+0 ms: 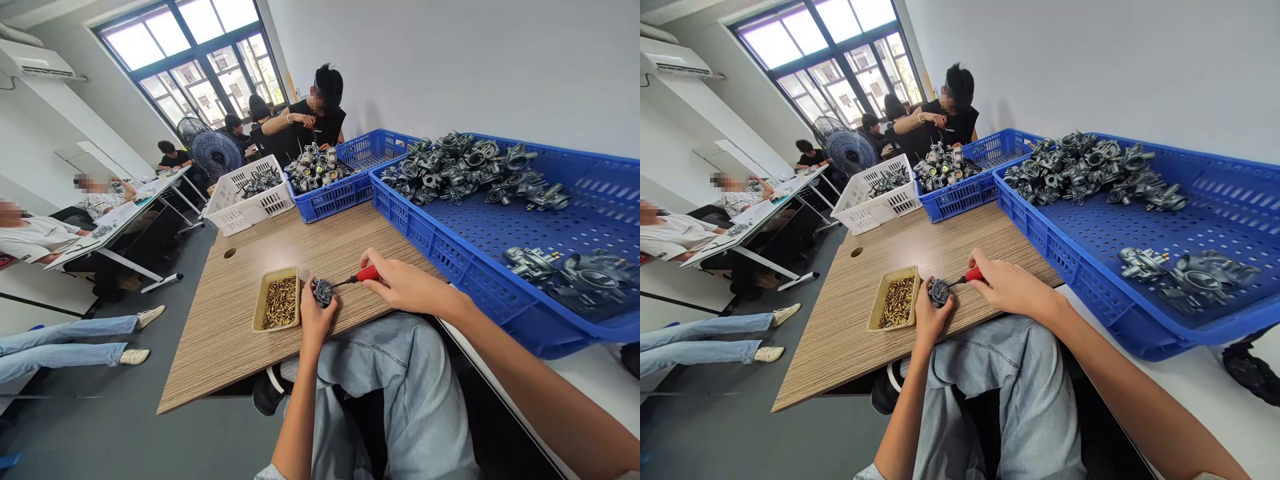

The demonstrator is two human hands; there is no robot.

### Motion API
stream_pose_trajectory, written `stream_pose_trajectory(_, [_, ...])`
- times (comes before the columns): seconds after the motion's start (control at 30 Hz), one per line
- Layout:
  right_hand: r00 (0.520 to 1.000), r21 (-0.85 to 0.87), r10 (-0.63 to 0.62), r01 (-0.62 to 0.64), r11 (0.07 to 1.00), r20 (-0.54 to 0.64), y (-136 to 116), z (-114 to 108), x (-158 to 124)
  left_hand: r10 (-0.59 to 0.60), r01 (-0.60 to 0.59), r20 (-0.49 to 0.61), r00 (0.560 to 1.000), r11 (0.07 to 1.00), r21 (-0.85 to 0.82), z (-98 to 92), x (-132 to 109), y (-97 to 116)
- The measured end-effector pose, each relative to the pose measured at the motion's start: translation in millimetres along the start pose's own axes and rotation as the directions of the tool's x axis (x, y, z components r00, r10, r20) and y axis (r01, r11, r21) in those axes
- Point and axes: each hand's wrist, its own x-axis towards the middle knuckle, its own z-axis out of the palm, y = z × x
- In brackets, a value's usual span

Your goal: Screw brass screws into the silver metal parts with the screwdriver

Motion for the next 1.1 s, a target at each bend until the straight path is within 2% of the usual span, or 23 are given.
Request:
stream_pose_trajectory(0.07, [1.000, 0.000, -0.005, 0.005, 1.000, 0.002, 0, 1, 0, 0.000, 0.000, 0.001, 1.000, 1.000, 0.002, -0.1, 0, 0])
stream_pose_trajectory(0.27, [0.993, -0.176, 0.098, -0.109, 0.978, -0.070, -11, 4, 3, 0.001, -0.001, 0.001, 1.000, 1.000, 0.009, -0.6, 0, 1])
stream_pose_trajectory(0.5, [0.986, -0.247, 0.146, -0.162, 0.956, -0.081, -17, 5, 4, 0.002, -0.002, -0.008, 1.000, 1.000, 0.016, 0.1, 0, -1])
stream_pose_trajectory(0.7, [0.988, -0.156, 0.086, -0.107, 0.982, -0.130, -13, 5, 4, 0.000, 0.000, -0.002, 1.000, 1.000, 0.021, 0.1, 0, -1])
stream_pose_trajectory(0.9, [0.942, 0.037, 0.007, 0.006, 0.999, -0.335, -9, -12, -6, -0.001, 0.001, 0.010, 1.000, 1.000, 0.010, -0.3, 0, -1])
stream_pose_trajectory(1.1, [0.964, 0.008, -0.005, 0.007, 1.000, -0.267, -7, -9, -3, 0.042, -0.041, 0.102, 0.994, 0.999, -0.016, -4.8, -2, 2])
